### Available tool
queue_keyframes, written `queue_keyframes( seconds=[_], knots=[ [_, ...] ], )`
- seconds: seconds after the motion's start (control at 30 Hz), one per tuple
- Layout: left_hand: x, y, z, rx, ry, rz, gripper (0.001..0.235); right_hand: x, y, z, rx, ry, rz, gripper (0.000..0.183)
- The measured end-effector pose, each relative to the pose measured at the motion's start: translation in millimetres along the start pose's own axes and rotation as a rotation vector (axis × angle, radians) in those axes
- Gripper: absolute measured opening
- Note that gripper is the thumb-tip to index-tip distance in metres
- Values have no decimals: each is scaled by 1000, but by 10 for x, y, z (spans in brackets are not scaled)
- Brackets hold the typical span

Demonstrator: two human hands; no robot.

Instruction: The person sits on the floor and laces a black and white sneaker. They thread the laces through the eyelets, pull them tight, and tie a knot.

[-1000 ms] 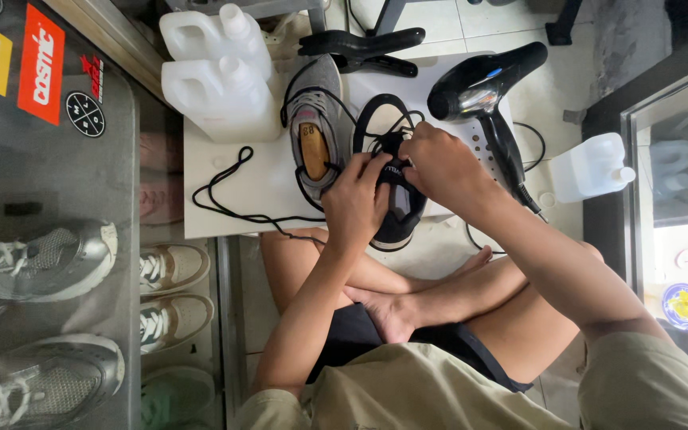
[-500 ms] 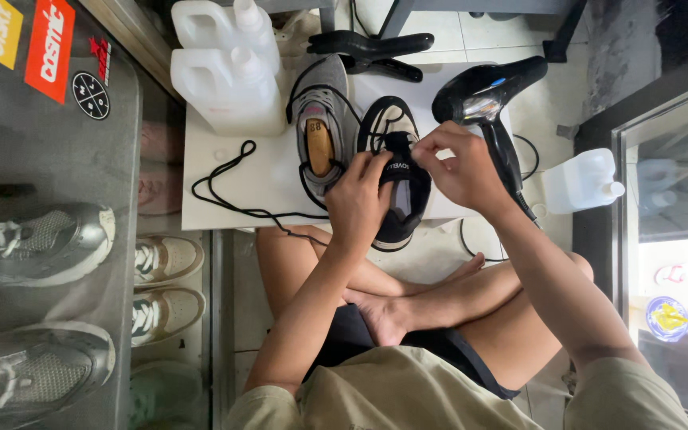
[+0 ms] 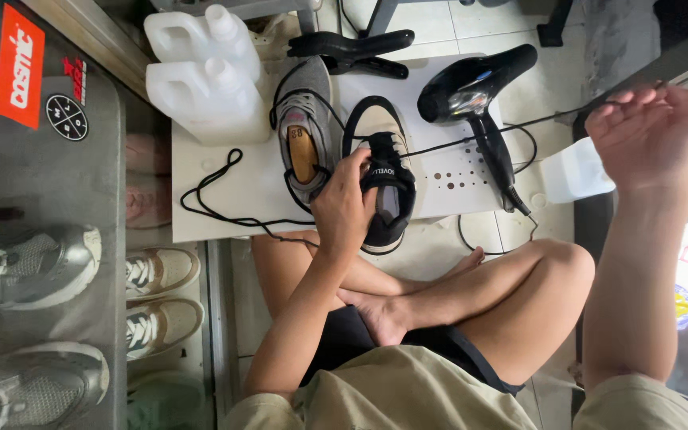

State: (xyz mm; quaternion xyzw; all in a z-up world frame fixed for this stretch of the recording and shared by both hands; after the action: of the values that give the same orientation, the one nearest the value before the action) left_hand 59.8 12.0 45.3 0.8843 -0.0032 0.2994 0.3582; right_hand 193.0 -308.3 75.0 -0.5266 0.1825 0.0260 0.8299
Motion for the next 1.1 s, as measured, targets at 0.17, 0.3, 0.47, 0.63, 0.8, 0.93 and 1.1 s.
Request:
queue_keyframes(
  seconds=[0.17,0.3,0.47,0.63,0.8,0.93,1.1],
  knots=[
    [58,129,-91,-6,-23,22,52,619,18,-930,197,-44,-57,21],
    [70,239,-183,-111,35,93,32,1136,-22,-1506,183,-494,-302,11],
    [126,252,-180,-115,-9,116,31,1117,-125,-1414,56,-304,-422,6],
    [222,590,-175,-53,-117,452,14,570,-233,-507,-224,107,-416,12],
    [192,523,-130,13,-177,447,30,-41,70,501,-878,-397,-566,8],
    [56,203,121,55,-185,448,13,-675,538,1091,-1098,-1028,-552,48],
    [85,296,112,25,-285,423,13,-702,1034,1195,-1344,-1142,-359,15]
  ],
)
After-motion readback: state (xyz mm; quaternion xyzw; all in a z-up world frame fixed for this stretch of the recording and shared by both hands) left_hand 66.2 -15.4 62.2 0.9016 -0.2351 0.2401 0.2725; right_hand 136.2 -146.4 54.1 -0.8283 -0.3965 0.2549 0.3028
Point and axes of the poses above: each hand's wrist, its own x-axis towards the middle knuckle, its own z-axis out of the palm, y = z × x, the point moved 8 cm from there along x, towards the middle knuckle, and after that the axes turned 12 degrees about -x, right-handed, at the moved point
